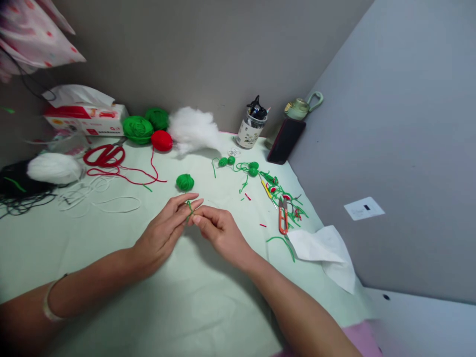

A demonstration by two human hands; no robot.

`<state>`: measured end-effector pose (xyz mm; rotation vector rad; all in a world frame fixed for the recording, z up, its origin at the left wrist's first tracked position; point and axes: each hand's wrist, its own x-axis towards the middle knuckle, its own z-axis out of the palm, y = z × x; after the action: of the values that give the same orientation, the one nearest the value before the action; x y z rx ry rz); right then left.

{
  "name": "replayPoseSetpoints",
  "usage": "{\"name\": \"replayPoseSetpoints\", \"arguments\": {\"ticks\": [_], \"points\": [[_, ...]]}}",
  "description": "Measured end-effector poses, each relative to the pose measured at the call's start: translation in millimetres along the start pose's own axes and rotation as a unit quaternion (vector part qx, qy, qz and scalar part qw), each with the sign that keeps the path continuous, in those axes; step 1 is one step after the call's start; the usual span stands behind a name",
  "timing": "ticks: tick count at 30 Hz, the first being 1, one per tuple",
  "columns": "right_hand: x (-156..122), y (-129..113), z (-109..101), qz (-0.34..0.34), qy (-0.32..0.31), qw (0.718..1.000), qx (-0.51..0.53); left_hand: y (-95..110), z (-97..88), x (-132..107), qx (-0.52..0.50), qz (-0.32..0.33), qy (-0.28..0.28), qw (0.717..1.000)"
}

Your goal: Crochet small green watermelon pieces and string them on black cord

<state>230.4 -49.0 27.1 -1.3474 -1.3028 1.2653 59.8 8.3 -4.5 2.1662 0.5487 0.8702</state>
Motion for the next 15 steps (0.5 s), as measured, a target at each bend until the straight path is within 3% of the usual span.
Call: {"name": "replayPoseSetpoints", "arguments": {"ticks": [15], "points": [[5.8, 2.0, -2.8, 0.017, 0.008, 1.000, 0.012, -8.8, 3.8, -1.0, -0.001, -0.017, -0.008, 1.000]]}}
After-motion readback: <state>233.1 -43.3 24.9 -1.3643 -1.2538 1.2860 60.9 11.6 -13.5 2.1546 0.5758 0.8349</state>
